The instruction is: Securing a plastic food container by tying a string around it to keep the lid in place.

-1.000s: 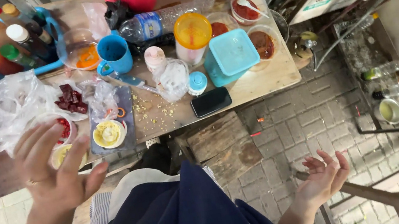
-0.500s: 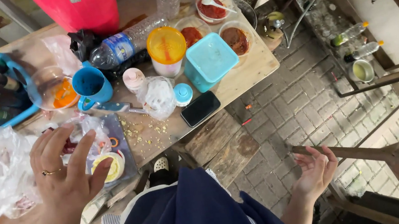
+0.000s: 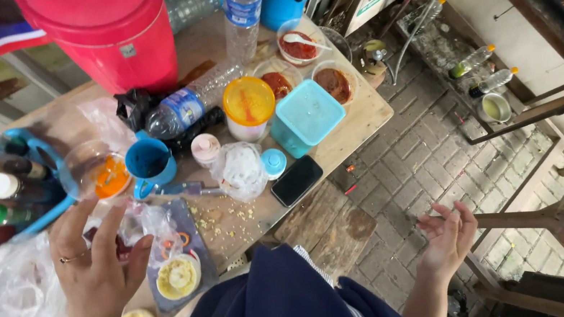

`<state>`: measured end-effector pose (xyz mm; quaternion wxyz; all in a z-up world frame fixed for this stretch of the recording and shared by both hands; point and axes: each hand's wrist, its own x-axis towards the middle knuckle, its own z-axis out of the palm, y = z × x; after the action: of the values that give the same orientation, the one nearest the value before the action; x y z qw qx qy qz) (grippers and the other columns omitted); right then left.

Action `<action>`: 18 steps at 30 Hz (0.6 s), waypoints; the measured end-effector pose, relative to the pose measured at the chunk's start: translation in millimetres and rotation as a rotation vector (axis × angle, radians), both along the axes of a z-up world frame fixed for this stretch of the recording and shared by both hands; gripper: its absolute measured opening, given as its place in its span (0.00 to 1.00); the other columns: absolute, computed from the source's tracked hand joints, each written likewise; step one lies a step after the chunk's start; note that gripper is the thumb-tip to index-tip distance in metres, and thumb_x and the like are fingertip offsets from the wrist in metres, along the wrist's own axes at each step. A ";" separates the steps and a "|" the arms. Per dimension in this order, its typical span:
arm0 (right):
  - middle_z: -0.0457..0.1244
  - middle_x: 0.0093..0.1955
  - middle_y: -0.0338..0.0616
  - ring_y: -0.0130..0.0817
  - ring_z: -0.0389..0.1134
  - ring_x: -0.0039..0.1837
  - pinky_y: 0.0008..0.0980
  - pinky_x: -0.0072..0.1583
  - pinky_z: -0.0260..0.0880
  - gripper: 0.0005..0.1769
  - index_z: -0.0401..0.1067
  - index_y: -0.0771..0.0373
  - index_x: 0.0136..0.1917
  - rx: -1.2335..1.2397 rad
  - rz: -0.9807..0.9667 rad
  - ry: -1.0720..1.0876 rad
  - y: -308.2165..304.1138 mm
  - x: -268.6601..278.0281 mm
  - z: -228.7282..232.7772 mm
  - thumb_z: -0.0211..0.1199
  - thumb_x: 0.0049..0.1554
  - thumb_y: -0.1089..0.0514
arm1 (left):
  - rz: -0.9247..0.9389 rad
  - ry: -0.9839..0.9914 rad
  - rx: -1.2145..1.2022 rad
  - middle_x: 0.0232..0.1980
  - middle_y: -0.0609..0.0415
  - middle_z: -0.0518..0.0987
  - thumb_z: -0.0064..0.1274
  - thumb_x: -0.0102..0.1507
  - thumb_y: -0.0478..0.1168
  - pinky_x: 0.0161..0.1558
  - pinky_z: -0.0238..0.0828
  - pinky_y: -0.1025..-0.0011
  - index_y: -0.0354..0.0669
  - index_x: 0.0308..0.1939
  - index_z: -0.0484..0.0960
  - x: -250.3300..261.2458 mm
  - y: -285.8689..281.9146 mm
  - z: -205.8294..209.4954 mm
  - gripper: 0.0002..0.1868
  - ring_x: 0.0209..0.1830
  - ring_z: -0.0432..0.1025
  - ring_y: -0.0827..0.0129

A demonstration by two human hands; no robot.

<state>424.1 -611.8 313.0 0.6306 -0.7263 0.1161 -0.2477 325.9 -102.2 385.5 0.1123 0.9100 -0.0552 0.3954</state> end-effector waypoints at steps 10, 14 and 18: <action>0.66 0.54 0.54 0.37 0.70 0.42 0.30 0.45 0.72 0.18 0.60 0.65 0.71 0.006 0.003 0.020 12.9 -0.7 -5.3 0.44 0.73 0.54 | -0.024 0.094 0.021 0.69 0.33 0.68 0.45 0.70 0.54 0.60 0.68 0.50 0.36 0.61 0.78 5.3 6.4 -4.3 0.26 0.64 0.69 0.42; 0.66 0.55 0.52 0.36 0.71 0.43 0.28 0.46 0.74 0.18 0.60 0.64 0.70 0.036 0.018 0.052 10.1 6.2 -6.9 0.47 0.72 0.52 | 0.039 0.107 -0.006 0.68 0.32 0.69 0.52 0.70 0.49 0.59 0.73 0.48 0.32 0.62 0.78 -11.5 9.7 -14.3 0.25 0.65 0.69 0.41; 0.65 0.55 0.55 0.37 0.70 0.42 0.30 0.45 0.72 0.22 0.59 0.64 0.69 0.033 0.022 0.059 -2.6 3.3 -9.6 0.49 0.69 0.49 | 0.015 0.116 -0.027 0.66 0.26 0.70 0.51 0.71 0.45 0.62 0.71 0.46 0.29 0.64 0.76 -11.9 -18.1 -7.2 0.24 0.65 0.71 0.37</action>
<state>427.5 -614.4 303.4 0.6416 -0.7239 0.1306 -0.2174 314.0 -120.3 378.2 0.1248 0.9302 -0.0366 0.3433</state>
